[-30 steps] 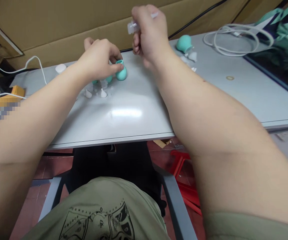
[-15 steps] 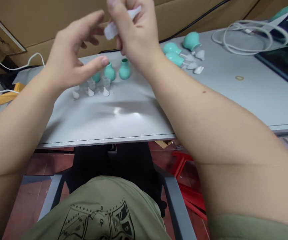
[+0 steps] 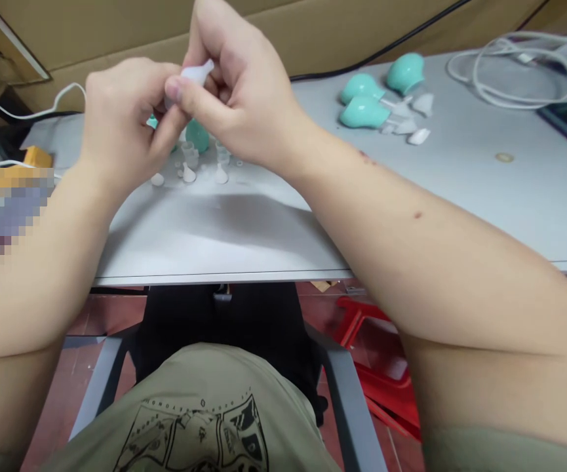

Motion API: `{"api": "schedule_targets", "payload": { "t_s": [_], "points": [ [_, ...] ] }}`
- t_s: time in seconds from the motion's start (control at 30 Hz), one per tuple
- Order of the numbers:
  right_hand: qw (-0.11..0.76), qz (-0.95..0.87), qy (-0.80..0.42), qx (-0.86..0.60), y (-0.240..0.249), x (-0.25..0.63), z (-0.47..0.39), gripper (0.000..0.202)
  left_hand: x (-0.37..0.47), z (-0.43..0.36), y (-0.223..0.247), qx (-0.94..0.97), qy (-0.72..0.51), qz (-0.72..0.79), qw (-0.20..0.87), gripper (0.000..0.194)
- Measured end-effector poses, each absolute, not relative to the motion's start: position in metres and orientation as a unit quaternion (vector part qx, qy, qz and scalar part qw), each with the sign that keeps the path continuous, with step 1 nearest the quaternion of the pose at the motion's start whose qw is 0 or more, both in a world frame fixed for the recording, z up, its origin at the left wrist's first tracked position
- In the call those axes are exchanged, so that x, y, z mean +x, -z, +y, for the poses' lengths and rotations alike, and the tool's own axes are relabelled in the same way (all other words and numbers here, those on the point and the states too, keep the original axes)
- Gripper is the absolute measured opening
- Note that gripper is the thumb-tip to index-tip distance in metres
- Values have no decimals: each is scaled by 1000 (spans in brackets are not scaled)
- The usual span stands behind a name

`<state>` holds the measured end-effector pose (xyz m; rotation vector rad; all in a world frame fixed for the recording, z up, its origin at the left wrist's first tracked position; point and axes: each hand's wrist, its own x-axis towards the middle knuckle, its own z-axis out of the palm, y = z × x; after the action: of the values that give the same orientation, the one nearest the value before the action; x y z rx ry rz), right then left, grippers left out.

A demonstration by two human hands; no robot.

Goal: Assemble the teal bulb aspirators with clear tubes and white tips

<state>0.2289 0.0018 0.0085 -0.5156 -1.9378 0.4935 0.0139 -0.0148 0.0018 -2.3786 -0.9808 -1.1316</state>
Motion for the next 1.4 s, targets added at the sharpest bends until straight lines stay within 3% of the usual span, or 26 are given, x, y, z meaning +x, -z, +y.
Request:
{"api": "schedule_targets", "payload": {
  "t_s": [0.13,0.37,0.5,0.53,0.6,0.7,0.77,0.9,1.03,1.1,1.2,1.33,1.4],
  "points": [
    [531,-779,-277,-184,-7,222,5,29,13,7,13,-841,420,-311,140,35],
    [557,-774,-208,-217,-10,224,1,29,6,15,22,-812,507,-275,84,37],
    [598,-727,-266,-207,-23,244,4,19,-28,37,19,-816,520,-248,41,50],
    [577,-735,-295,-198,-27,251,5,15,-34,43,19,-822,525,-220,22,45],
    [445,-803,-334,-213,-34,264,7,12,-37,50,20,-814,553,-175,-23,29],
    [184,-892,-314,-269,-40,277,14,11,-27,53,26,-793,592,-107,-95,27],
    [79,-910,-271,-302,-38,279,20,21,-19,50,30,-806,566,-117,-131,29],
    [-18,-899,-215,-381,-29,273,28,27,-11,45,37,-792,554,-190,-173,51],
    [-54,-893,-195,-401,-30,271,26,35,-2,46,43,-764,575,-212,-202,55],
    [-49,-892,-191,-406,-37,273,21,35,2,47,45,-763,575,-207,-212,58],
    [31,-887,-179,-424,-51,277,8,14,5,43,45,-774,554,-212,-220,59],
    [318,-850,-243,-342,-49,268,-7,21,3,30,38,-782,540,-217,-223,56],
    [420,-819,-286,-266,-38,258,-8,16,2,27,35,-786,536,-217,-218,53]
  ]
}}
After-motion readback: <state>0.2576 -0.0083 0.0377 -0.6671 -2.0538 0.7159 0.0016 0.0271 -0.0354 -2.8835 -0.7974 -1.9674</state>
